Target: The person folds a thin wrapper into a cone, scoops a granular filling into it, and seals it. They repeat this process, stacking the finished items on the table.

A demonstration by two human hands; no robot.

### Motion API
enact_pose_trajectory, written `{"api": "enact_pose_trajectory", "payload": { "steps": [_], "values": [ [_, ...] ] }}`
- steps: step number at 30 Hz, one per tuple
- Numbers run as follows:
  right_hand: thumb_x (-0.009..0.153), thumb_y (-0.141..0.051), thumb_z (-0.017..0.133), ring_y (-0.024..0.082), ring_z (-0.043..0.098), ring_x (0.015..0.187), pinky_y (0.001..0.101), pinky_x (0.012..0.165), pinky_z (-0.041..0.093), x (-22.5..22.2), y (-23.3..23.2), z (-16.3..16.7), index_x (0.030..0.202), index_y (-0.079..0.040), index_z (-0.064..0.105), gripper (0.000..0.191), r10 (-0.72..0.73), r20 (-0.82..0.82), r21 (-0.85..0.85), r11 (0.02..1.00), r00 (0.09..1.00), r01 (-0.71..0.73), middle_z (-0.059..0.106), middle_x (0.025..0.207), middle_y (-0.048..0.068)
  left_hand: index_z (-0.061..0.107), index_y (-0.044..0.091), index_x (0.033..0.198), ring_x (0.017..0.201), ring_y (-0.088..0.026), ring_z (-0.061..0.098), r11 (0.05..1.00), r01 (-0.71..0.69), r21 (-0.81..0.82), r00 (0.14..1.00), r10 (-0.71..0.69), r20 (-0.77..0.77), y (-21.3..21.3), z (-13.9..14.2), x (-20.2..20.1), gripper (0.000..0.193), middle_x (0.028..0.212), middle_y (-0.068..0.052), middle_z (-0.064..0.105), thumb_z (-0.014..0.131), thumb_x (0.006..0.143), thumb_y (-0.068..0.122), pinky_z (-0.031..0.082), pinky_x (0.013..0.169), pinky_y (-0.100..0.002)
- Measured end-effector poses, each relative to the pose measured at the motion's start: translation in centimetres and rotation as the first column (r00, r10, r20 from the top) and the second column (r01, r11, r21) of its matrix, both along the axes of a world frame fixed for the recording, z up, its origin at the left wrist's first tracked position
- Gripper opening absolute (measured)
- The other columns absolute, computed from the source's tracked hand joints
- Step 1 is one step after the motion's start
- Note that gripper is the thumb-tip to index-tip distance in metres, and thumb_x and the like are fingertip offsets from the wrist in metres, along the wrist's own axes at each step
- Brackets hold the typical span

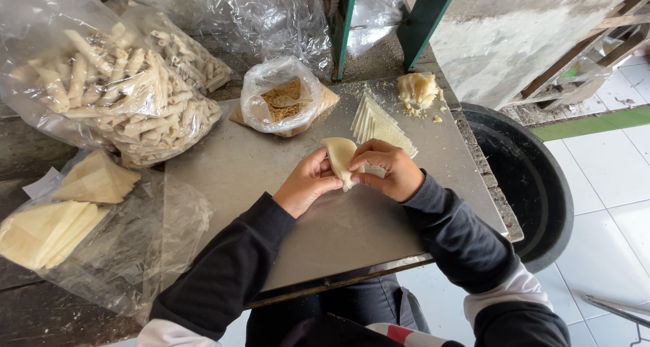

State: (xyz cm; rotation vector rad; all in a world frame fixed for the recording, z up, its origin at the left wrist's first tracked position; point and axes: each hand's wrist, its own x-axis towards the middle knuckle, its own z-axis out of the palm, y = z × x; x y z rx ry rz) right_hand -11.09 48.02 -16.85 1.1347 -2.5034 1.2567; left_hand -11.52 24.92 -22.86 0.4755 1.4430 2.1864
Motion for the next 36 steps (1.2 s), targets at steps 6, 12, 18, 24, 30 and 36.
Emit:
{"api": "enact_pose_trajectory", "payload": {
  "steps": [6, 12, 18, 24, 30, 36],
  "values": [
    [0.080, -0.013, 0.085, 0.024, 0.070, 0.095, 0.0341, 0.086, 0.056, -0.1, 0.1, -0.7, 0.104, -0.006, 0.075, 0.027, 0.039, -0.029, -0.026, 0.999, 0.999, -0.040, 0.068, 0.106, 0.010, 0.048, -0.001, 0.141, 0.113, -0.019, 0.066, 1.000, -0.009, -0.013, 1.000, 0.009, -0.015, 0.0, -0.4, 0.0, 0.053, 0.123, -0.014, 0.066, 0.061, 0.089, -0.007, 0.056, 0.099, -0.035],
    [0.101, -0.010, 0.064, 0.017, 0.066, 0.082, 0.0304, 0.080, 0.058, -2.8, 1.6, -4.4, 0.108, -0.002, 0.069, 0.011, -0.138, 0.288, -0.234, 0.949, 0.948, 0.210, 0.071, 0.098, 0.010, 0.046, 0.000, 0.144, 0.118, -0.018, 0.064, 1.000, -0.008, -0.026, 1.000, 0.008, -0.005, 0.3, -0.2, -0.1, 0.061, 0.127, -0.012, 0.065, 0.061, 0.086, -0.011, 0.055, 0.101, -0.034],
    [0.106, -0.006, 0.053, 0.019, 0.072, 0.082, 0.0314, 0.077, 0.062, -6.3, 6.5, -4.3, 0.111, 0.000, 0.059, 0.011, -0.229, 0.441, -0.589, 0.655, 0.867, 0.473, 0.074, 0.097, 0.011, 0.043, 0.002, 0.149, 0.120, -0.019, 0.064, 1.000, -0.009, 0.025, 0.998, 0.008, 0.054, 0.0, 0.0, 0.0, 0.065, 0.132, -0.013, 0.064, 0.058, 0.087, -0.011, 0.053, 0.103, -0.035],
    [0.100, -0.007, 0.061, 0.029, 0.075, 0.084, 0.0373, 0.073, 0.060, -3.5, 5.1, -3.0, 0.108, -0.008, 0.074, 0.016, -0.521, -0.265, 0.082, 0.826, 0.811, 0.557, 0.077, 0.100, 0.013, 0.042, 0.003, 0.149, 0.120, -0.019, 0.064, 1.000, -0.019, 0.007, 0.999, 0.019, 0.051, 0.0, 0.2, 0.1, 0.065, 0.134, -0.014, 0.063, 0.058, 0.087, -0.010, 0.052, 0.104, -0.035],
    [0.093, -0.008, 0.061, 0.033, 0.073, 0.082, 0.0414, 0.070, 0.058, -1.7, 3.4, -2.0, 0.109, -0.014, 0.074, 0.022, -0.432, -0.244, 0.292, 0.821, 0.868, 0.491, 0.076, 0.096, 0.010, 0.043, 0.003, 0.149, 0.120, -0.019, 0.064, 1.000, -0.023, 0.001, 0.999, 0.023, 0.048, 0.0, 0.2, 0.1, 0.064, 0.135, -0.013, 0.063, 0.058, 0.088, -0.010, 0.052, 0.104, -0.035],
    [0.091, -0.006, 0.059, 0.034, 0.072, 0.078, 0.0426, 0.066, 0.057, -1.0, 3.4, -2.3, 0.108, -0.016, 0.075, 0.025, -0.426, -0.270, 0.354, 0.790, 0.864, 0.500, 0.076, 0.094, 0.010, 0.043, 0.002, 0.148, 0.120, -0.019, 0.064, 1.000, -0.022, -0.009, 0.999, 0.023, 0.037, 0.0, 0.1, 0.0, 0.064, 0.133, -0.014, 0.063, 0.059, 0.088, -0.009, 0.053, 0.103, -0.035]
  ]
}}
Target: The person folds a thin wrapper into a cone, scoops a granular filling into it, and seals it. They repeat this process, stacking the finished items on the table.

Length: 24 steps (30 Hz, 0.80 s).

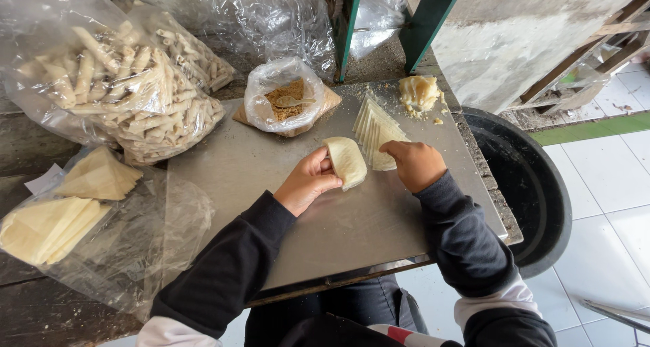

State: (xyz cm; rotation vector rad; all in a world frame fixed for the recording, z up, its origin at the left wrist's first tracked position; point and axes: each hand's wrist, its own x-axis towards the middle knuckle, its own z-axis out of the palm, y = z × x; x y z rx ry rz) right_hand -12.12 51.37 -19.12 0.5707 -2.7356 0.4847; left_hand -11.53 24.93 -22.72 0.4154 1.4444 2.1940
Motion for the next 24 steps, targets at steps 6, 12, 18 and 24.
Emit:
{"api": "enact_pose_trajectory", "payload": {
  "steps": [6, 12, 18, 24],
  "values": [
    [0.091, -0.006, 0.059, 0.034, 0.072, 0.077, 0.0418, 0.067, 0.057, 0.3, -0.1, 0.1, 0.108, -0.015, 0.075, 0.025, 0.041, 0.017, 0.005, 0.999, 0.999, -0.042, 0.076, 0.092, 0.011, 0.042, 0.003, 0.148, 0.120, -0.019, 0.064, 0.998, -0.006, -0.061, 1.000, 0.006, 0.002, -0.1, 0.3, 0.1, 0.065, 0.133, -0.014, 0.064, 0.059, 0.087, -0.009, 0.054, 0.103, -0.035],
    [0.090, -0.027, 0.072, 0.034, 0.072, 0.083, 0.0418, 0.076, 0.056, 1.1, -0.6, 2.1, 0.102, -0.009, 0.075, 0.022, 0.135, 0.078, 0.000, 0.991, 0.988, -0.135, 0.076, 0.097, 0.012, 0.043, 0.003, 0.147, 0.120, -0.018, 0.063, 0.999, 0.006, -0.041, 1.000, -0.006, 0.008, 0.0, 0.2, 0.0, 0.063, 0.132, -0.013, 0.064, 0.059, 0.088, -0.008, 0.054, 0.102, -0.036],
    [0.083, -0.023, 0.083, 0.030, 0.071, 0.102, 0.0385, 0.091, 0.057, 1.6, -2.2, 2.7, 0.112, -0.003, 0.071, 0.038, 0.498, -0.042, -0.360, 0.801, 0.866, -0.478, 0.072, 0.113, 0.014, 0.046, 0.001, 0.145, 0.120, -0.019, 0.063, 1.000, 0.015, -0.020, 1.000, -0.015, 0.003, 0.0, -0.1, 0.1, 0.057, 0.129, -0.013, 0.063, 0.060, 0.091, -0.007, 0.054, 0.103, -0.036],
    [0.087, -0.011, 0.080, 0.022, 0.073, 0.099, 0.0333, 0.090, 0.059, 1.6, -2.6, 1.6, 0.106, -0.005, 0.075, 0.021, 0.573, 0.073, -0.500, 0.729, 0.816, -0.468, 0.072, 0.112, 0.008, 0.043, 0.004, 0.147, 0.121, -0.018, 0.062, 0.999, 0.044, 0.007, 0.997, -0.044, 0.063, -0.1, 0.3, 0.3, 0.059, 0.133, -0.010, 0.063, 0.059, 0.091, -0.004, 0.053, 0.104, -0.035]
  ]
}}
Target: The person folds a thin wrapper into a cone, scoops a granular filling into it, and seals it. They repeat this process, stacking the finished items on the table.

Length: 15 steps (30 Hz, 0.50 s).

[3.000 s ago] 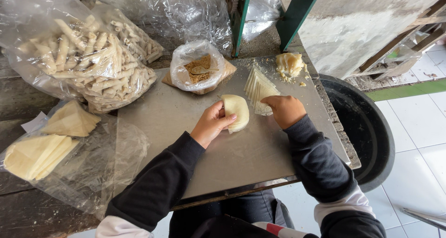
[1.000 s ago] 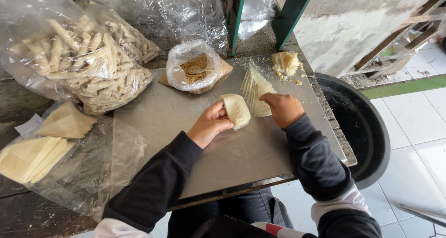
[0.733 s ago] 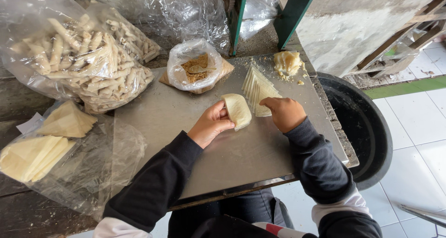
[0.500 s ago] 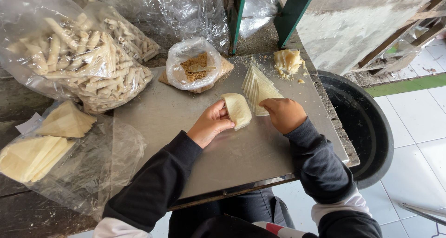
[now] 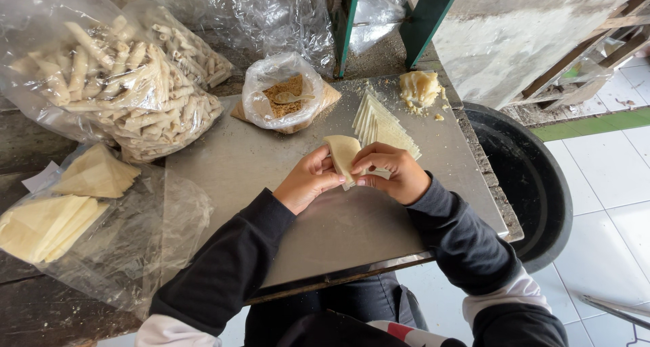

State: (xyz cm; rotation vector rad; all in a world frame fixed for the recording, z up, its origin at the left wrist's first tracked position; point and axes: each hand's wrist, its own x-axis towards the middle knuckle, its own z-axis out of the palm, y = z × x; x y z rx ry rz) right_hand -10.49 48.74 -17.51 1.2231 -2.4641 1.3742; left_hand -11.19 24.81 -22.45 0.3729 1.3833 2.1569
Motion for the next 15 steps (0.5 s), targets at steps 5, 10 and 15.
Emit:
{"api": "enact_pose_trajectory", "payload": {
  "steps": [5, 10, 15],
  "values": [
    [0.093, -0.008, 0.076, 0.020, 0.074, 0.099, 0.0315, 0.089, 0.059, -0.16, 0.36, -0.20, 0.109, -0.006, 0.075, 0.016, -0.021, 0.045, -0.017, 1.000, 0.999, 0.022, 0.072, 0.112, 0.008, 0.042, 0.003, 0.149, 0.124, -0.018, 0.062, 0.999, 0.029, 0.040, 0.999, -0.028, -0.017, 0.06, 0.23, -0.02, 0.060, 0.135, -0.010, 0.062, 0.059, 0.091, -0.003, 0.051, 0.106, -0.036],
    [0.084, -0.010, 0.082, 0.021, 0.073, 0.094, 0.0321, 0.086, 0.058, -0.07, 0.03, 0.13, 0.106, -0.006, 0.076, 0.023, -0.017, 0.015, 0.001, 1.000, 1.000, 0.017, 0.071, 0.108, 0.009, 0.042, 0.003, 0.148, 0.122, -0.018, 0.063, 1.000, 0.026, 0.008, 0.998, -0.025, -0.059, 0.11, 0.45, -0.01, 0.059, 0.131, -0.011, 0.063, 0.063, 0.093, -0.001, 0.053, 0.107, -0.038],
    [0.088, -0.008, 0.079, 0.020, 0.073, 0.095, 0.0314, 0.086, 0.058, -0.03, -0.04, 0.26, 0.107, -0.005, 0.077, 0.019, -0.023, 0.032, -0.012, 1.000, 0.999, 0.023, 0.071, 0.108, 0.008, 0.045, 0.003, 0.147, 0.123, -0.017, 0.063, 1.000, 0.023, 0.001, 0.999, -0.023, -0.042, 0.05, 0.84, 0.13, 0.056, 0.134, -0.009, 0.063, 0.063, 0.094, 0.001, 0.053, 0.107, -0.036]
  ]
}}
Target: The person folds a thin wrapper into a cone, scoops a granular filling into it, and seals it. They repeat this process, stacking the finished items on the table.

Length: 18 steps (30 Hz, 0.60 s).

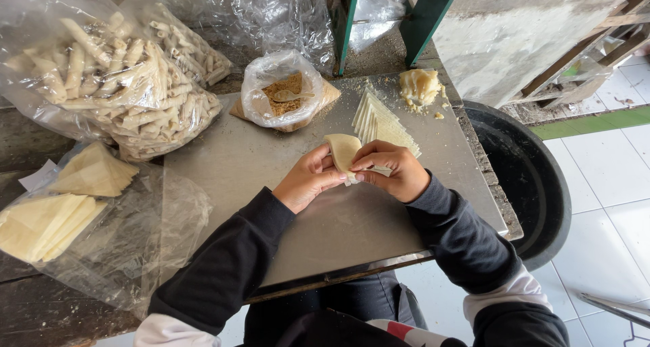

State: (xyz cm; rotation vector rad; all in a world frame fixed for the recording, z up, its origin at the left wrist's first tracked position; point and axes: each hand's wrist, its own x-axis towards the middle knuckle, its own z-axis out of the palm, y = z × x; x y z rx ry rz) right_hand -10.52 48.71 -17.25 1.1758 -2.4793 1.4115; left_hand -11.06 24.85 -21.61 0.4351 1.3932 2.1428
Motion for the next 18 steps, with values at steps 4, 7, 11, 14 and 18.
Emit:
{"api": "enact_pose_trajectory", "payload": {
  "steps": [4, 7, 11, 14, 18],
  "values": [
    [0.089, -0.008, 0.078, 0.019, 0.073, 0.096, 0.0306, 0.087, 0.059, -0.16, 0.19, -0.30, 0.106, -0.005, 0.077, 0.017, 0.005, 0.075, -0.038, 0.999, 0.997, -0.003, 0.072, 0.107, 0.007, 0.044, 0.004, 0.147, 0.124, -0.017, 0.062, 1.000, 0.012, 0.012, 1.000, -0.012, -0.021, -0.06, 0.11, 0.04, 0.057, 0.135, -0.009, 0.062, 0.063, 0.093, 0.001, 0.052, 0.106, -0.036],
    [0.089, -0.008, 0.078, 0.019, 0.073, 0.096, 0.0310, 0.087, 0.058, -0.15, 0.33, -0.51, 0.103, -0.005, 0.077, 0.014, 0.000, 0.075, -0.036, 0.999, 0.997, 0.002, 0.072, 0.106, 0.007, 0.044, 0.004, 0.148, 0.125, -0.016, 0.062, 1.000, 0.017, 0.010, 0.999, -0.016, -0.042, 0.03, -0.04, 0.13, 0.059, 0.136, -0.008, 0.062, 0.064, 0.093, 0.002, 0.052, 0.107, -0.036],
    [0.090, -0.010, 0.077, 0.019, 0.072, 0.098, 0.0311, 0.090, 0.057, 0.04, 0.34, -0.24, 0.102, -0.006, 0.076, 0.013, 0.006, 0.082, -0.033, 0.999, 0.997, -0.003, 0.071, 0.107, 0.006, 0.046, 0.005, 0.146, 0.123, -0.016, 0.063, 1.000, 0.017, 0.021, 0.999, -0.016, -0.048, 0.14, -0.14, 0.14, 0.057, 0.133, -0.008, 0.063, 0.066, 0.093, 0.004, 0.053, 0.105, -0.035],
    [0.087, -0.012, 0.081, 0.018, 0.071, 0.098, 0.0314, 0.091, 0.055, 0.28, 0.08, -0.01, 0.102, -0.006, 0.074, 0.018, 0.010, 0.082, -0.034, 0.999, 0.997, -0.008, 0.070, 0.108, 0.006, 0.049, 0.004, 0.143, 0.120, -0.016, 0.063, 1.000, 0.001, 0.014, 0.998, 0.000, -0.062, 0.21, -0.20, 0.18, 0.053, 0.130, -0.008, 0.064, 0.068, 0.093, 0.006, 0.053, 0.104, -0.035],
    [0.089, -0.013, 0.080, 0.018, 0.070, 0.099, 0.0317, 0.092, 0.055, 0.41, -0.25, 0.11, 0.102, -0.006, 0.075, 0.015, 0.003, 0.067, -0.036, 0.999, 0.998, 0.000, 0.069, 0.108, 0.006, 0.051, 0.004, 0.140, 0.118, -0.015, 0.063, 1.000, -0.021, 0.011, 0.997, 0.021, -0.077, 0.32, -0.30, 0.19, 0.049, 0.127, -0.007, 0.065, 0.069, 0.094, 0.007, 0.054, 0.103, -0.035]
  ]
}}
